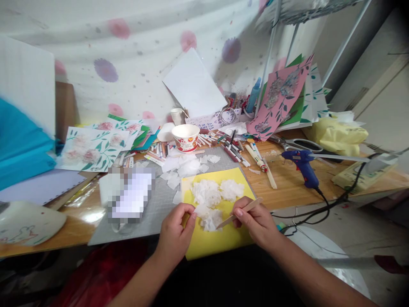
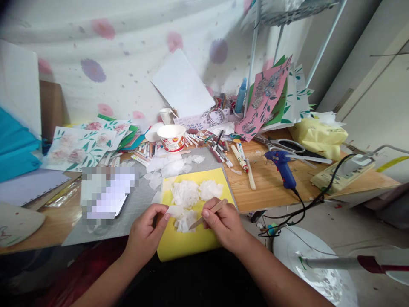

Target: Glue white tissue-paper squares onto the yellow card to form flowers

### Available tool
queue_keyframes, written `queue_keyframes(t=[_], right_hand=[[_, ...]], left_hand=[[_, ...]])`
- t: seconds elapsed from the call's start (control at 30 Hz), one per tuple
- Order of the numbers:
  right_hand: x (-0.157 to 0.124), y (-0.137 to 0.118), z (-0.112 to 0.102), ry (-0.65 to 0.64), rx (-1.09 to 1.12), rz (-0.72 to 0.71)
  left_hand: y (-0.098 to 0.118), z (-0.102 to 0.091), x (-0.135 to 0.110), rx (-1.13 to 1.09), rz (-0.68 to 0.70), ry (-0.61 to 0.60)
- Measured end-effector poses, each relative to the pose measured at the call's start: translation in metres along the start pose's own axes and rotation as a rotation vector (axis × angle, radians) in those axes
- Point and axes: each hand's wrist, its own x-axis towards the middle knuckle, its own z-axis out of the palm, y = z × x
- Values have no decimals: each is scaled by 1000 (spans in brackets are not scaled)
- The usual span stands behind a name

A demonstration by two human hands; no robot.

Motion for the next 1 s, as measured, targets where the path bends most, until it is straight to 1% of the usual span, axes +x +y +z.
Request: queue_keyframes(t=[0.07,0.2,0.37,0.53,0.67,0.73,0.83,1.0], right_hand=[[1,-1,2,16,-45,-17],[2,1,5,109,-36,18],[2,5,4,107,-18,28],[0,6,3,110,58,24],[0,4,2,61,34,37],[2,3,2,77,19,40],[5,2,4,127,19,51],[10,2,6,159,27,93]], left_hand=[[0,0,0,4,1,-1],[0,1,-1,8,8,3],[1,1,-1,13,15,3],[3,0,-1,-34,-8,7],[3,0,-2,-49,-3,1],[1,1,-2,-59,2,-1],[0,2,-3,-89,29,10],[5,4,-3,-91,133,30]])
